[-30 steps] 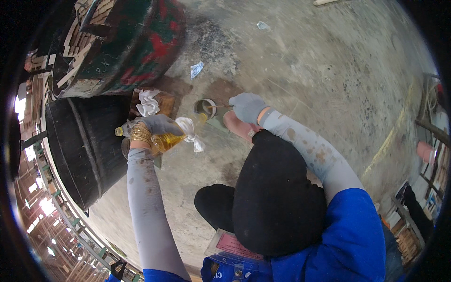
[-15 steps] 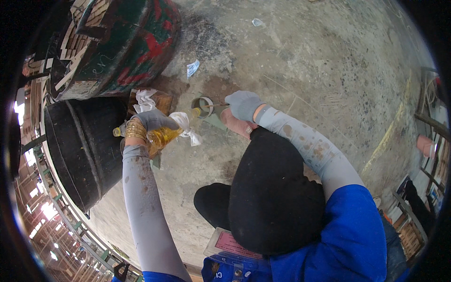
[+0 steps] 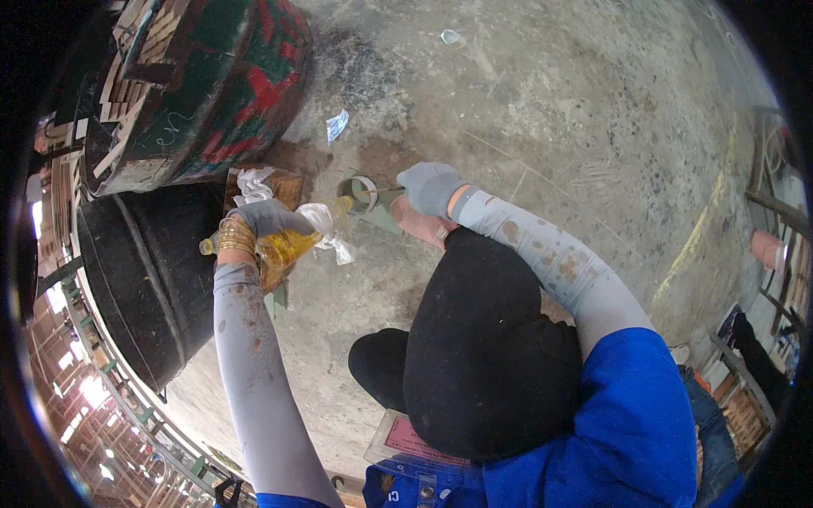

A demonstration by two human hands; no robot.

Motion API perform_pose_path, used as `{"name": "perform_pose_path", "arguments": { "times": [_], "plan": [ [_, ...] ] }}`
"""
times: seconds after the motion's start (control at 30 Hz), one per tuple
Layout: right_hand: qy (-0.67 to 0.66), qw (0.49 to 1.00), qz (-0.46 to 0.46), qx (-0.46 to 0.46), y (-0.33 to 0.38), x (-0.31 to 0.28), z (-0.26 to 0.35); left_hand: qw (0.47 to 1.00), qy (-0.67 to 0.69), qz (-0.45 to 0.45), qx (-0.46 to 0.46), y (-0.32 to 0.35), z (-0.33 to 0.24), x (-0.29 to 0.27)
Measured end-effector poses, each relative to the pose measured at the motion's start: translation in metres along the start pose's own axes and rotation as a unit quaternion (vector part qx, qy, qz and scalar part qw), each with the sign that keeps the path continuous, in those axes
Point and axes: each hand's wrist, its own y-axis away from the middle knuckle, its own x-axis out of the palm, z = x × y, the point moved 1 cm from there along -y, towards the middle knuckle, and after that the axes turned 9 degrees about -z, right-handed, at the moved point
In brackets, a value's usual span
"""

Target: The person squats on the floor and pours a yellow liquid from a plastic bottle into a small metal can. They then use a thin stick to stir the liquid inside the can.

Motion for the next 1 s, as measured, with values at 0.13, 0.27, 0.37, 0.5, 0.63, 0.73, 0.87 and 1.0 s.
{"name": "perform_pose_path", "arguments": {
  "times": [0.13, 0.27, 0.37, 0.5, 0.63, 0.73, 0.87, 1.0],
  "plan": [
    [-0.004, 1.000, 0.011, 0.008, 0.000, -0.001, 0.002, 1.000, 0.008, 0.004, -0.006, -0.001, -0.001, 0.000],
    [-0.004, 1.000, 0.004, 0.016, 0.001, -0.002, 0.002, 1.000, 0.005, 0.004, -0.007, -0.001, -0.002, -0.002],
    [-0.006, 1.000, 0.010, 0.017, 0.000, -0.003, 0.002, 1.000, 0.007, -0.001, -0.004, 0.002, -0.004, -0.002],
    [-0.004, 1.000, 0.014, 0.017, -0.001, -0.003, 0.002, 1.000, -0.017, -0.010, 0.000, 0.007, -0.009, -0.004],
    [-0.001, 1.000, 0.016, 0.020, 0.000, -0.002, 0.002, 0.999, -0.037, -0.021, -0.006, 0.008, -0.011, -0.007],
    [0.002, 1.000, 0.002, 0.009, 0.002, -0.003, 0.000, 0.999, -0.040, -0.024, 0.006, 0.007, -0.011, -0.007],
    [0.007, 0.998, 0.063, 0.027, -0.001, -0.008, 0.011, 0.999, -0.024, -0.028, -0.015, 0.003, -0.003, -0.005],
    [0.013, 0.998, 0.052, 0.024, 0.001, -0.008, 0.006, 1.000, -0.007, -0.013, -0.002, 0.003, -0.006, -0.005]
  ]
}}
